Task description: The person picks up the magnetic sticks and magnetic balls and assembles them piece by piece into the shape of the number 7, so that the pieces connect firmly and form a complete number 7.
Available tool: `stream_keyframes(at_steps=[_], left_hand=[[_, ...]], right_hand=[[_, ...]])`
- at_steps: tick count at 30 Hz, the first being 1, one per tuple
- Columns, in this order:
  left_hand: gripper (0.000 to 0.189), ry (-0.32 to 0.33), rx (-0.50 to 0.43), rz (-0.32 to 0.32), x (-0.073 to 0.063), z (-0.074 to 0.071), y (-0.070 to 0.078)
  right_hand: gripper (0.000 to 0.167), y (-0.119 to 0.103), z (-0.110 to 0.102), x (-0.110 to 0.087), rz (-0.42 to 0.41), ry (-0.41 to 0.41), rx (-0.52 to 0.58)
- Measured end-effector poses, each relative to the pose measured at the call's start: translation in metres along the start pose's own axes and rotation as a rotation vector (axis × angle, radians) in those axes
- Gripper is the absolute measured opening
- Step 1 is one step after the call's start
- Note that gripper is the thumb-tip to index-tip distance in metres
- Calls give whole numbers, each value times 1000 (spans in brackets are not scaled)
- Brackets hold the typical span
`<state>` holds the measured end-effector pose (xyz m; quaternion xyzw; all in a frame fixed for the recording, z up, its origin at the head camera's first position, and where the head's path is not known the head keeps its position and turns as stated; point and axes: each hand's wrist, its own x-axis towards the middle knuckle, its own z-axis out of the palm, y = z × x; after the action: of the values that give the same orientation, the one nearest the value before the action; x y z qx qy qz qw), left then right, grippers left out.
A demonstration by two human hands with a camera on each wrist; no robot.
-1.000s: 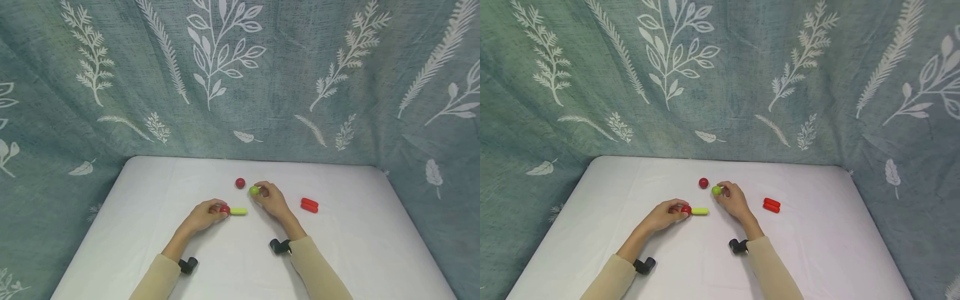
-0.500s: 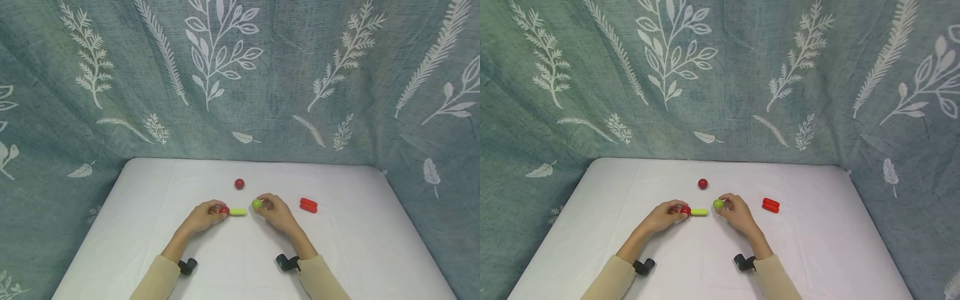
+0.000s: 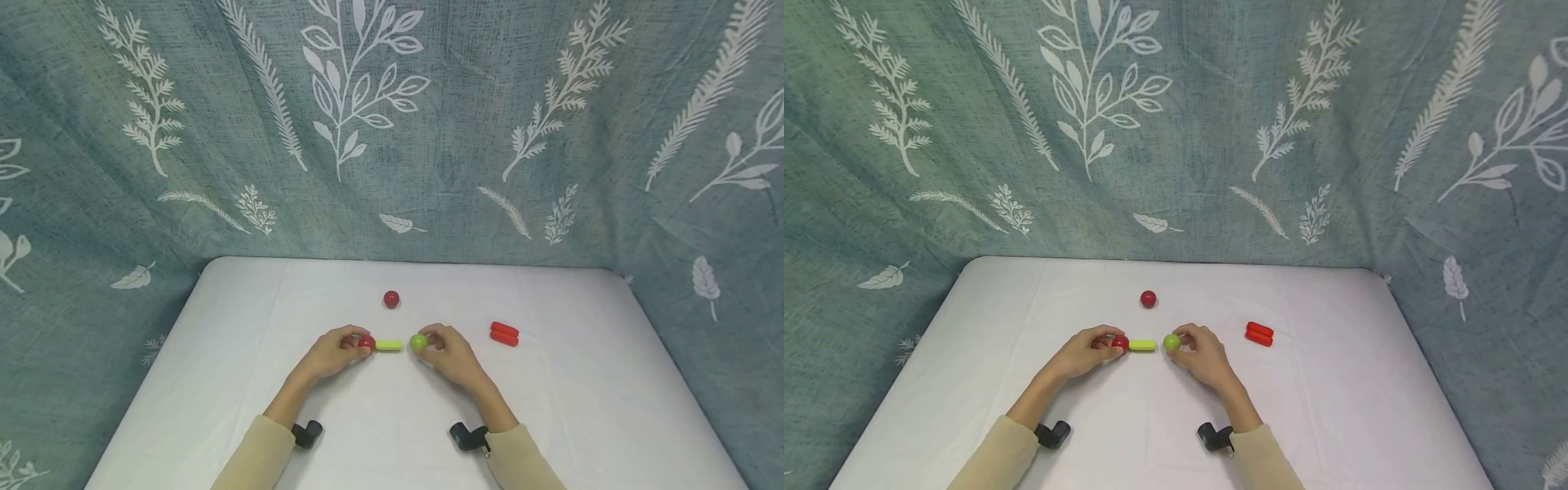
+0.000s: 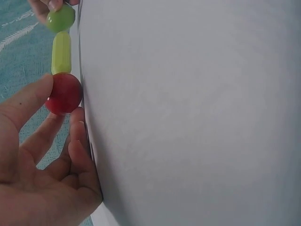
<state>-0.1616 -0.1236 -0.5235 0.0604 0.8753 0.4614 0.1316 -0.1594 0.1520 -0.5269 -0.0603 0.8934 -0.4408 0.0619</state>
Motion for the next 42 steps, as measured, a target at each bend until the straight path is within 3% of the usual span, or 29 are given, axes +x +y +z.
stream_keyframes(at_steps=[13,42], left_hand=[[35,-7,9,-2,1,0,-1],[34,1,-7,-22,0,2,-1]], right_hand=[[33,0,7,0,-26,10,-73],[34,-3,15,1,-65,10,-94]])
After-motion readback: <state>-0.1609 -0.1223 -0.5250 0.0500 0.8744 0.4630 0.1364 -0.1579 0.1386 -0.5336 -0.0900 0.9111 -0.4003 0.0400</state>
